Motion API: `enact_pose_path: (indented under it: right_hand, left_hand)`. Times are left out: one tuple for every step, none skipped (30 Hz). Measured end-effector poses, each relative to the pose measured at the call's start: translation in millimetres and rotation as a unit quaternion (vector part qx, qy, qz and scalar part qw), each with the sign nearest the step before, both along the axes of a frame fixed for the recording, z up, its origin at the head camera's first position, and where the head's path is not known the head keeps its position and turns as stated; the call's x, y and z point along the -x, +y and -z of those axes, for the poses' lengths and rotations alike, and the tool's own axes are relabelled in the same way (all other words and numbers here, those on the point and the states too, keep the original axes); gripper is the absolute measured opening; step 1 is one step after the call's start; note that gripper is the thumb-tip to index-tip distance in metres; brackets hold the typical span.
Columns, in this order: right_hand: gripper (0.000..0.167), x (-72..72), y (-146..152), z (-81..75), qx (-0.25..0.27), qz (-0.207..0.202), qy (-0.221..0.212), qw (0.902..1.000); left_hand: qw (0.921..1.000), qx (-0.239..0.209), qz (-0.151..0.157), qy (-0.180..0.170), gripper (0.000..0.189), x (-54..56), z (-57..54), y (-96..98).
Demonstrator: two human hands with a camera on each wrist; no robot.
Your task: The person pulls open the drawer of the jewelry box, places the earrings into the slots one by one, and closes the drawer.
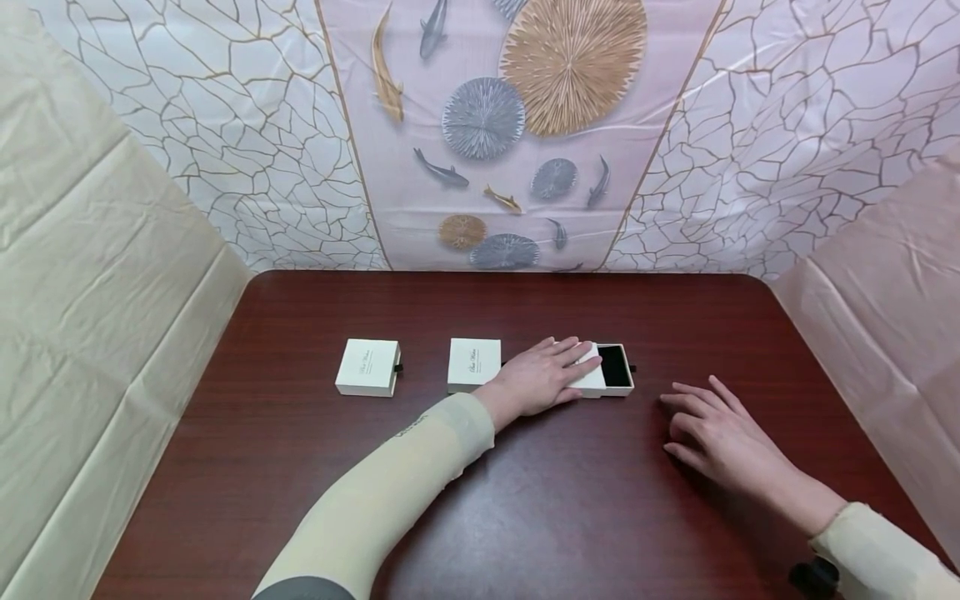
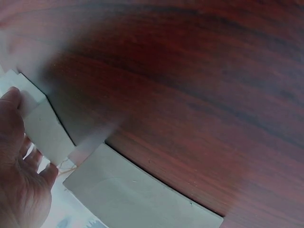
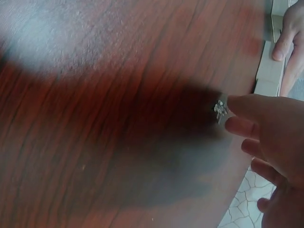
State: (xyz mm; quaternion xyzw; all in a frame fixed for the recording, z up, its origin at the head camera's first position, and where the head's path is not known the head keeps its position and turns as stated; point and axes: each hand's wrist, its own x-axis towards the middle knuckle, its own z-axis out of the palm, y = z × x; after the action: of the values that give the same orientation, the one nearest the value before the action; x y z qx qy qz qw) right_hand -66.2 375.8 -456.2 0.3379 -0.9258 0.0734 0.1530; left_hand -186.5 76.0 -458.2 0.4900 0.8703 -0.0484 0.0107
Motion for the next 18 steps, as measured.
enact_pose_path:
  right_hand:
    - [0.029, -0.7, 1.0, -0.6, -0.001, 0.004, -0.001, 1.0000]
    - [0.030, -1.3, 1.9, -1.0, -0.002, 0.007, -0.003, 1.0000]
    - [0.031, -1.8, 2.9, -0.8, -0.003, 0.008, -0.004, 1.0000]
    - [0.032, -2.2, 3.5, -0.6, -0.005, 0.009, -0.005, 0.9999]
    - [0.032, -2.4, 4.1, 0.0, -0.006, 0.008, -0.005, 0.9999]
    - [0.032, -2.3, 4.3, 0.5, -0.007, 0.006, -0.005, 0.9999]
    - [0.032, -2.2, 4.4, 1.1, -0.006, 0.004, -0.004, 1.0000]
    - [0.032, -2.0, 4.4, 1.6, -0.006, 0.002, -0.003, 1.0000]
    - [0.031, -1.7, 4.3, 2.2, -0.005, 0.001, -0.002, 1.0000]
    - [0.031, -1.4, 4.2, 2.7, -0.005, 0.001, -0.001, 1.0000]
    - [0.031, -1.2, 4.0, 3.2, -0.004, 0.000, -0.001, 1.0000]
    - [0.032, -1.1, 3.9, 3.4, -0.003, 0.000, -0.001, 1.0000]
    - [0.032, -1.0, 3.9, 3.5, -0.002, 0.000, -0.001, 1.0000]
    - [0.032, -0.8, 3.7, 3.6, -0.002, -0.001, -0.001, 1.0000]
    - [0.032, -0.4, 3.4, 3.9, -0.002, -0.001, -0.001, 1.0000]
    - [0.032, 0.1, 3.1, 3.8, -0.001, -0.002, 0.000, 1.0000]
    - [0.031, 0.7, 2.7, 3.5, 0.000, -0.003, 0.001, 1.0000]
    - [0.031, 1.5, 2.5, 3.5, -0.001, -0.005, 0.003, 1.0000]
  left_hand:
    - [1.0000, 0.000, 0.000, -0.001, 0.063, 0.2, 0.4, 0.0]
    - [1.0000, 0.000, -0.001, -0.002, 0.063, 0.2, 0.5, 0.0]
    - [1.0000, -0.001, -0.001, -0.002, 0.063, 0.2, 0.5, -0.1]
    - [1.0000, -0.001, -0.001, -0.002, 0.063, 0.3, 0.7, -0.2]
    - [1.0000, -0.001, -0.001, -0.002, 0.063, 0.3, 0.8, -0.2]
    - [1.0000, -0.001, -0.001, -0.002, 0.063, 0.4, 0.9, -0.3]
    - [1.0000, -0.002, 0.000, -0.001, 0.063, 0.5, 1.1, -0.3]
    - [1.0000, -0.003, 0.000, 0.000, 0.063, 0.2, 0.9, -0.3]
    - [1.0000, -0.002, 0.000, 0.001, 0.063, 0.2, 0.9, -0.2]
    - [1.0000, -0.003, 0.000, 0.001, 0.063, 0.3, 1.1, -0.2]
    - [1.0000, -0.002, 0.000, 0.002, 0.063, 0.1, 0.9, -0.1]
    - [1.0000, -0.001, 0.000, 0.002, 0.063, 0.1, 1.0, 0.0]
    - [1.0000, 0.000, 0.000, 0.001, 0.063, 0.0, 1.1, 0.0]
    - [1.0000, 0.001, 0.000, 0.000, 0.063, 0.1, 1.3, 0.3]
    - [1.0000, 0.001, -0.001, -0.001, 0.063, 0.1, 1.4, 0.3]
    - [1.0000, 0.000, -0.001, -0.002, 0.063, 0.2, 1.6, 0.3]
    - [1.0000, 0.001, -0.002, -0.003, 0.063, 0.3, 1.4, 0.4]
    - [1.0000, 0.001, -0.002, -0.004, 0.063, 0.3, 1.4, 0.4]
